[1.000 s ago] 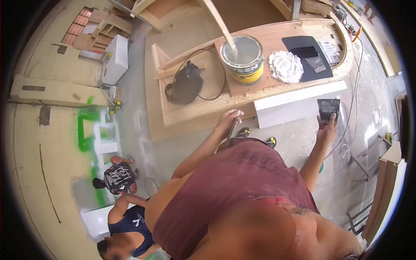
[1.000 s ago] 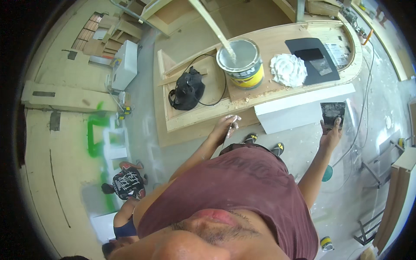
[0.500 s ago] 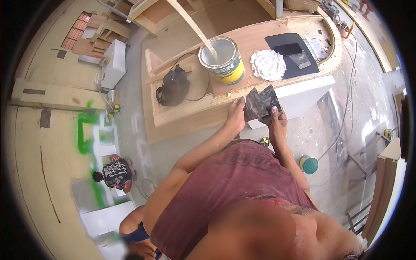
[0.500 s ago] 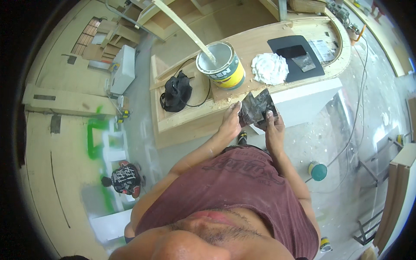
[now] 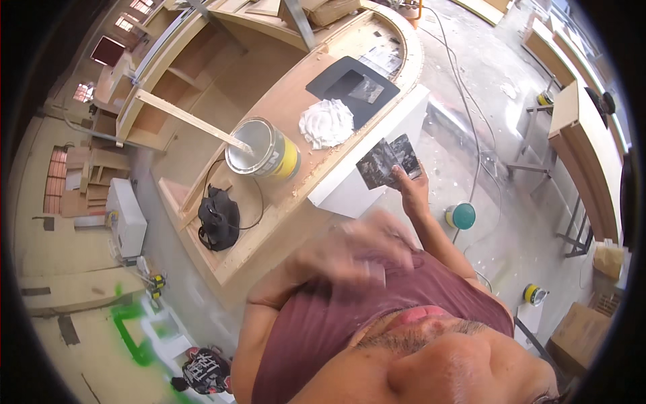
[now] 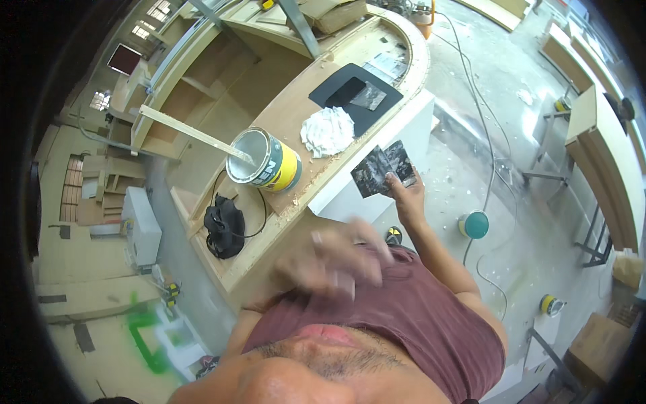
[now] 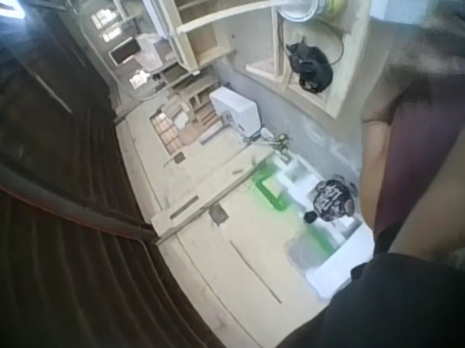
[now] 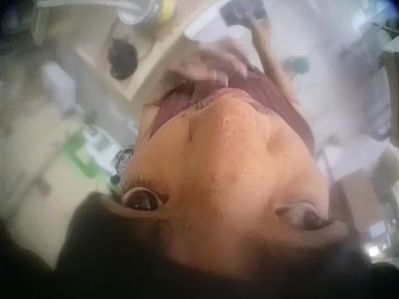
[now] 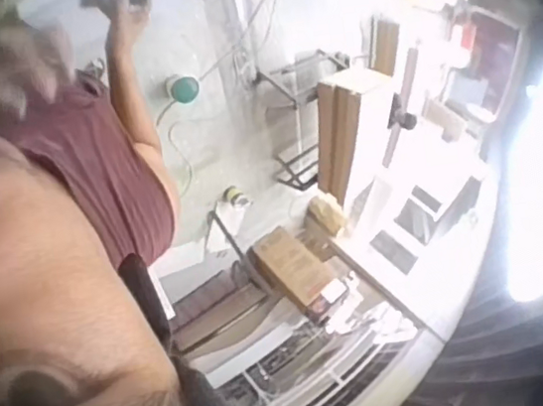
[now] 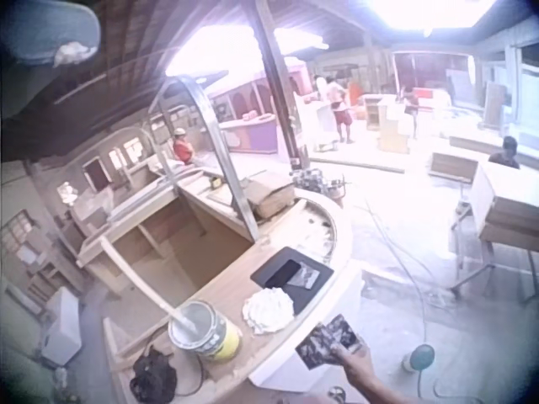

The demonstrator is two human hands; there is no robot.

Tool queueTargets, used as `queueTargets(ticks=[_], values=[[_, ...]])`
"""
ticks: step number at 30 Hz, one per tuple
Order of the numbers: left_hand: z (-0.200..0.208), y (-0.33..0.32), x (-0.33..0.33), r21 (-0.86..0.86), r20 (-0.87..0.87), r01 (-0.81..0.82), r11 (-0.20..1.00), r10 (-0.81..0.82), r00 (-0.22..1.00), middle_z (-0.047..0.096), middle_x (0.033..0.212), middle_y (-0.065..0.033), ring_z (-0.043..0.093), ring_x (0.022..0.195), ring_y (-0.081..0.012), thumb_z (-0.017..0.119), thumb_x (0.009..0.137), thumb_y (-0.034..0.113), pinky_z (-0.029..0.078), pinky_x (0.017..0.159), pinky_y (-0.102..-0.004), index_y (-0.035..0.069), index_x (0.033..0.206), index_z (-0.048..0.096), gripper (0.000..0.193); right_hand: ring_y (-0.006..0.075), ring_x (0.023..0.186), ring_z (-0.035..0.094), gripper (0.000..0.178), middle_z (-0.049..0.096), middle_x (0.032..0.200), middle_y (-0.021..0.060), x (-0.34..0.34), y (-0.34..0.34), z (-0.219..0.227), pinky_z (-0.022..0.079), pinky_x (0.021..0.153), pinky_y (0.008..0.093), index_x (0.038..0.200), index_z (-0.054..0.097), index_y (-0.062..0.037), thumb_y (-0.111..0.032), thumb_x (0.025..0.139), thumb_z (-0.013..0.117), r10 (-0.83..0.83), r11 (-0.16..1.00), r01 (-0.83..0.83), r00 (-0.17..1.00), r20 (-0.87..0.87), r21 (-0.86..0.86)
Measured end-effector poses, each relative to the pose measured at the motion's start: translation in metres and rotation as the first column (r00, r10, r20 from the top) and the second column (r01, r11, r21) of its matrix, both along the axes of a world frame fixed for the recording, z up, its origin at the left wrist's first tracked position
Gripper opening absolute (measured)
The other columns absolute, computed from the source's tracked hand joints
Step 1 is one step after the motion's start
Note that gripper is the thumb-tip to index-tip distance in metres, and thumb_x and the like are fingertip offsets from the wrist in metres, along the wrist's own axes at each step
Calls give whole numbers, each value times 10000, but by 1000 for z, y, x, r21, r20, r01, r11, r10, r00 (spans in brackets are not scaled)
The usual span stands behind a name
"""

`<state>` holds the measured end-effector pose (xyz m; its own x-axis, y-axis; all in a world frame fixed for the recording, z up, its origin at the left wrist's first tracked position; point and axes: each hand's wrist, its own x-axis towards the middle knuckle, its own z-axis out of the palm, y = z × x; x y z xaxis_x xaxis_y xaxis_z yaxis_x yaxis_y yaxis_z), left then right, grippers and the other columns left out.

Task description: The person takes putty from a container using putty knives and repeatedly applies and smooths the compound onto the wooden structure.

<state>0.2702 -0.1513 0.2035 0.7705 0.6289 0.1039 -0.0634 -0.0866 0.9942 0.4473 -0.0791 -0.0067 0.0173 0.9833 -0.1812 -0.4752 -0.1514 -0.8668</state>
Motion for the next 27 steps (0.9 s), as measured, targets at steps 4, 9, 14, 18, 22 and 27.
queueTargets(ticks=[4,9,14,18,22,27], values=[[4,-13,17,334,213,248,909,-329,920,572,1196,-106,506,1134,-299,702,805,142,402,1007,-457,160,973,731,171,148,869,651,406,641,1045,94,10,-6,3,574,770,294,1232,519,37,-41,863,668,-84,995,83,996,20,47],[-9,0,-14,174,561,-278,945,136,816,554,1209,-55,481,1185,-291,695,844,245,446,948,-487,197,1065,679,226,169,954,625,492,623,1134,125,-3,-6,5,520,866,306,1274,508,68,-72,842,698,-198,972,183,976,93,150],[5,-2,2,-67,585,-309,949,288,758,571,1077,-118,592,934,-212,692,824,39,482,823,-315,13,918,661,103,157,937,629,482,657,1054,103,-9,-22,15,525,853,295,1240,538,55,-98,828,738,-121,991,130,976,180,-39],[-38,2,-4,146,454,527,837,-530,716,567,1013,-95,523,1062,-276,747,750,65,410,928,-387,55,841,683,111,168,889,655,451,661,1038,108,-2,-29,-29,556,789,286,1241,521,57,-47,842,705,-179,982,186,971,161,-29],[-43,-12,-13,84,584,206,975,-216,782,566,970,-87,541,996,-265,774,748,135,417,897,-367,62,820,686,135,170,893,650,452,659,1036,106,0,-32,-31,554,800,301,1226,528,63,-82,838,710,-191,980,197,973,127,-30],[-24,-43,15,-289,724,-200,936,350,594,569,888,-85,534,833,-218,757,794,152,437,779,-320,56,777,659,138,99,807,605,421,646,953,45,-22,-17,-26,513,708,261,1206,564,5,-137,849,737,-147,989,133,923,355,65]])
